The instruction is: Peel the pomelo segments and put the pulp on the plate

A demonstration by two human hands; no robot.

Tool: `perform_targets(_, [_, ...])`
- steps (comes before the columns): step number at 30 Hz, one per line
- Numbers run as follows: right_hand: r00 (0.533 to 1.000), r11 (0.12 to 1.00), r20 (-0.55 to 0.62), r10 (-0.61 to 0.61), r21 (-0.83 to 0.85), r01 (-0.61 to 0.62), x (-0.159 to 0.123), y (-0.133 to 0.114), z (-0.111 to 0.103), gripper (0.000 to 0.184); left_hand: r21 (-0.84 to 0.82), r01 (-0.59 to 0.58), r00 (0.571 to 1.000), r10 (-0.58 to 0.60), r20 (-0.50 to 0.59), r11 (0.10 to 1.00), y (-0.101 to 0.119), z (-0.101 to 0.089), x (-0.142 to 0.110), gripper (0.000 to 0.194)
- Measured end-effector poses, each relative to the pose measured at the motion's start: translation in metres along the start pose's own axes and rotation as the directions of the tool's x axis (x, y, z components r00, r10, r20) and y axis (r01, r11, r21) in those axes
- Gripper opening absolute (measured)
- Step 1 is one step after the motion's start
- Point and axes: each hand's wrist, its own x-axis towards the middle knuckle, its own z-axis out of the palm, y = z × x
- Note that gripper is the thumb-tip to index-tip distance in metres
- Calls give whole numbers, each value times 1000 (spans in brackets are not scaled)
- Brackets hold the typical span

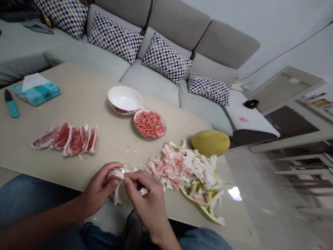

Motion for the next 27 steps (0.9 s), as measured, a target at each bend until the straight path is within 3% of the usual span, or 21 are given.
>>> perform_targets(3, [974,967,-37,-223,-132,217,-1,1,-7,17,66,1,1000,-2,13,998,4,-4,3,23])
perform_targets(6, [924,875,85,-373,-299,381,-2,-1,-16,20,185,-49,998,43,35,981,7,-7,6,18])
perform_targets(10, [872,719,244,-425,-493,489,-2,-4,-21,14,276,-164,985,140,103,947,8,-10,6,16])
perform_targets(12, [848,640,318,-425,-557,529,-2,-4,-19,20,289,-193,978,160,135,938,6,-10,7,15])
perform_targets(17, [823,520,382,-419,-642,563,-1,2,-13,30,242,-85,979,36,202,967,3,-11,11,16])
perform_targets(20, [848,604,377,-373,-595,530,4,3,-15,26,193,-30,971,-17,239,981,6,-12,14,17])
perform_targets(23, [905,784,331,-268,-471,405,13,3,-24,17,109,35,949,-67,309,993,10,-13,15,18])
perform_targets(25, [953,893,248,-176,-366,261,20,7,-32,13,-11,209,915,-192,354,978,10,-13,14,24])
perform_targets(27, [986,953,154,-69,-282,111,27,16,-40,14,-142,405,862,-326,388,903,8,-14,13,34])
